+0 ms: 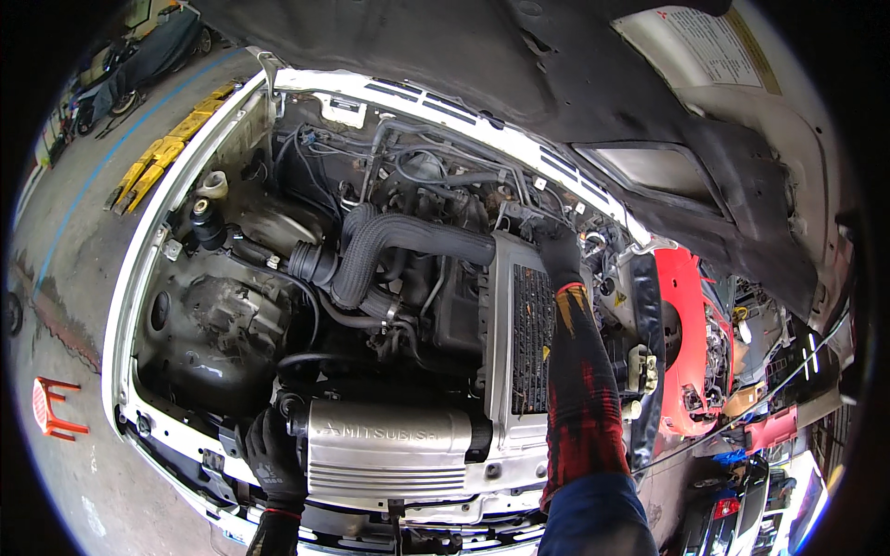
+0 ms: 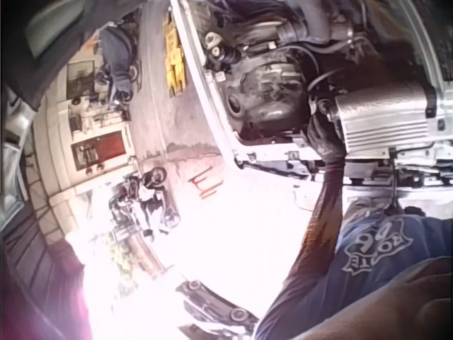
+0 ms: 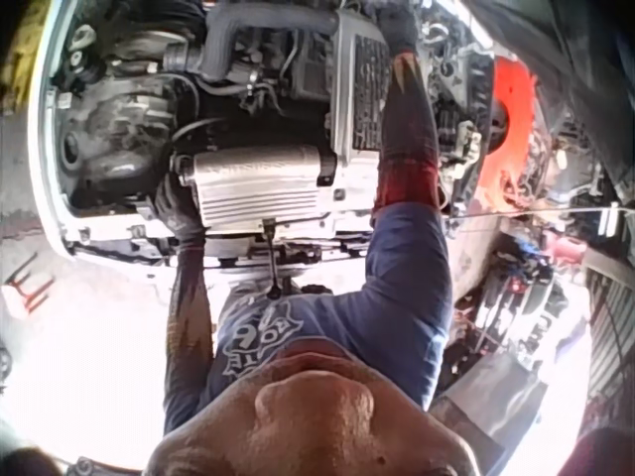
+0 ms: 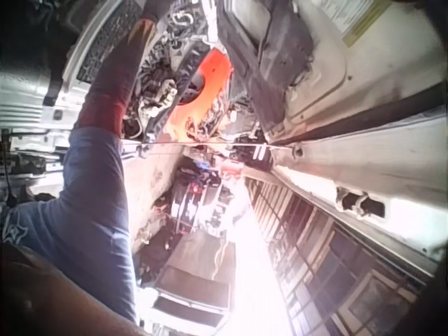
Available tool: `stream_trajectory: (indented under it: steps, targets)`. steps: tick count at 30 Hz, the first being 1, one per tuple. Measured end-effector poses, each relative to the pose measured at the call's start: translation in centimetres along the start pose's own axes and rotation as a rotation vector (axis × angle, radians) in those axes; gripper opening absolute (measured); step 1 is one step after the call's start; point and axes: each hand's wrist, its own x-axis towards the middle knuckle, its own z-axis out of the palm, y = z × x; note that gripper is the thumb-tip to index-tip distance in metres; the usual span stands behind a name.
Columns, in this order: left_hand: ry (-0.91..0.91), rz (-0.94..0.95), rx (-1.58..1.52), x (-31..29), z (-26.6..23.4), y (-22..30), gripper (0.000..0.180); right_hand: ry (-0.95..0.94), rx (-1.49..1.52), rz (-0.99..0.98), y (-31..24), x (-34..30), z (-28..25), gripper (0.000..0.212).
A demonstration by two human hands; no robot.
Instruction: The person installs an intercooler into a white car's engine bay. They position the intercooler, connect hoses, and secure it in place. The person then closes the hood and briefly reopens it to check the installation.
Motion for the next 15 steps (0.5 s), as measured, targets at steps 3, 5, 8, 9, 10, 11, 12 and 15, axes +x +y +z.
stream_trajectory:
  steps: [3, 5, 8, 9, 10, 11, 12, 15]
  targets:
    - [-0.015, -0.004, -0.005, 0.0, -0.1, 0.0, 0.071, -0.054, -0.125, 0.158, 0.0, 0.0, 0.0, 0.056]
    - [-0.021, 0.016, 0.012, 0.1, -0.2, 0.1, 0.071, -0.110, -0.112, 0.061, -0.1, 0.0, -0.5, 0.054]
    - [-0.001, 0.050, 0.001, 0.3, -0.5, 0.3, 0.069, -0.065, 0.142, -0.022, -0.9, -0.6, -2.1, 0.048]
    - [0.006, 0.044, -0.008, 0.4, -0.5, 0.4, 0.068, -0.021, 0.219, 0.039, -1.2, -1.1, -2.9, 0.045]
    - [0.011, 0.038, -0.008, 0.4, -0.5, 0.4, 0.067, 0.054, 0.358, -0.024, -1.6, -2.0, -4.0, 0.043]
    - [-0.005, 0.034, 0.006, 0.4, -0.5, 0.4, 0.065, 0.136, 0.456, -0.006, -1.9, -3.3, -5.4, 0.040]
    - [0.030, 0.044, 0.002, 0.4, -0.4, 0.4, 0.064, 0.222, 0.547, 0.038, -2.4, -5.1, -6.7, 0.038]
    - [0.076, 0.093, 0.027, 0.3, 0.0, 0.1, 0.060, 0.113, 0.579, 0.070, -2.9, -12.3, -12.7, 0.027]
